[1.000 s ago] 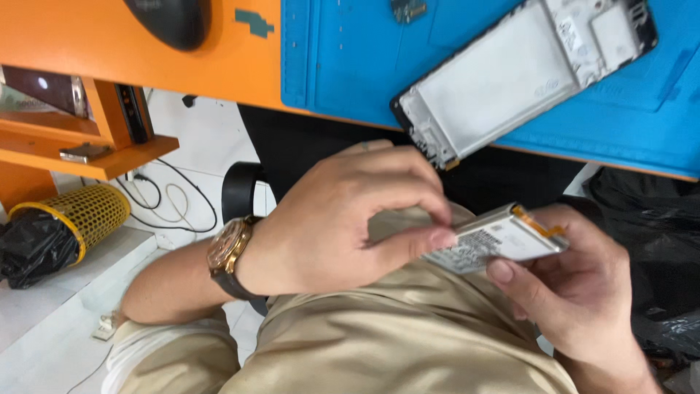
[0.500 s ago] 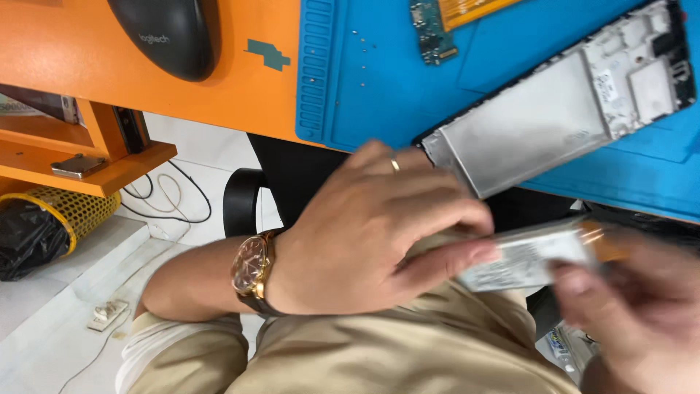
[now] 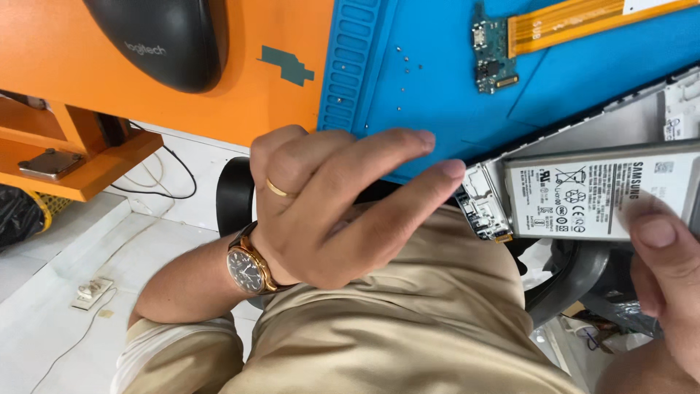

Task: The person peels protective pink and blue films off a Samsung phone battery. They then place the battery into the back of a disassembled smartphone and press it into place. Finally, they squeeze a small amount of adhesive from a yellow tube onto their finger.

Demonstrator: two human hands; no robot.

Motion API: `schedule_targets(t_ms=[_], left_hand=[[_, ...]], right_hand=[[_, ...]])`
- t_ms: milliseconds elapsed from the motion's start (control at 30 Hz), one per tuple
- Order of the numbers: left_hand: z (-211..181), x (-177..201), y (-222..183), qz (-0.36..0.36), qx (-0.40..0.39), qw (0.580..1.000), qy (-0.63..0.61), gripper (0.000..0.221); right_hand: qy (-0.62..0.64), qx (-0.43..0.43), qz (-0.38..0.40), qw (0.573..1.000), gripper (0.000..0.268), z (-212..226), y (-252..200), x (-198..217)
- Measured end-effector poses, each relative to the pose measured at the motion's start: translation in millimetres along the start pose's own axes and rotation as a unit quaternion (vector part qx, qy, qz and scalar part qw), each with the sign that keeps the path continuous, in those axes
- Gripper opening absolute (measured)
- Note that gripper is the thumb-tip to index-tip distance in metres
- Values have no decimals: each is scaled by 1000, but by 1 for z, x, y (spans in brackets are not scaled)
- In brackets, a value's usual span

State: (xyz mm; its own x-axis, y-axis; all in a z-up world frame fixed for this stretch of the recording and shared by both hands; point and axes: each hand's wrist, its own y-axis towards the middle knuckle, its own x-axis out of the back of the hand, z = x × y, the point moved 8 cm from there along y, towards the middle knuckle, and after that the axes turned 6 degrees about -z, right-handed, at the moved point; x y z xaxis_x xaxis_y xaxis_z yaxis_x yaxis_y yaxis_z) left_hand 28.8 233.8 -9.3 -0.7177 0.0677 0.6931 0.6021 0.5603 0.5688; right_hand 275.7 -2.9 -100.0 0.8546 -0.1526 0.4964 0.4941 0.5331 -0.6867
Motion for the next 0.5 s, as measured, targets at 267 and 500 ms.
schedule_targets(t_ms=[267,500], left_hand=[[4,-7,-2,-22,-4,1000,-4,5],[3,-7,-2,-25,-8,999,-19,10]], right_hand=[[-45,-34,-79,995,32,-12,-9,9],[-29,17,-101,994,30,20,-15,3]])
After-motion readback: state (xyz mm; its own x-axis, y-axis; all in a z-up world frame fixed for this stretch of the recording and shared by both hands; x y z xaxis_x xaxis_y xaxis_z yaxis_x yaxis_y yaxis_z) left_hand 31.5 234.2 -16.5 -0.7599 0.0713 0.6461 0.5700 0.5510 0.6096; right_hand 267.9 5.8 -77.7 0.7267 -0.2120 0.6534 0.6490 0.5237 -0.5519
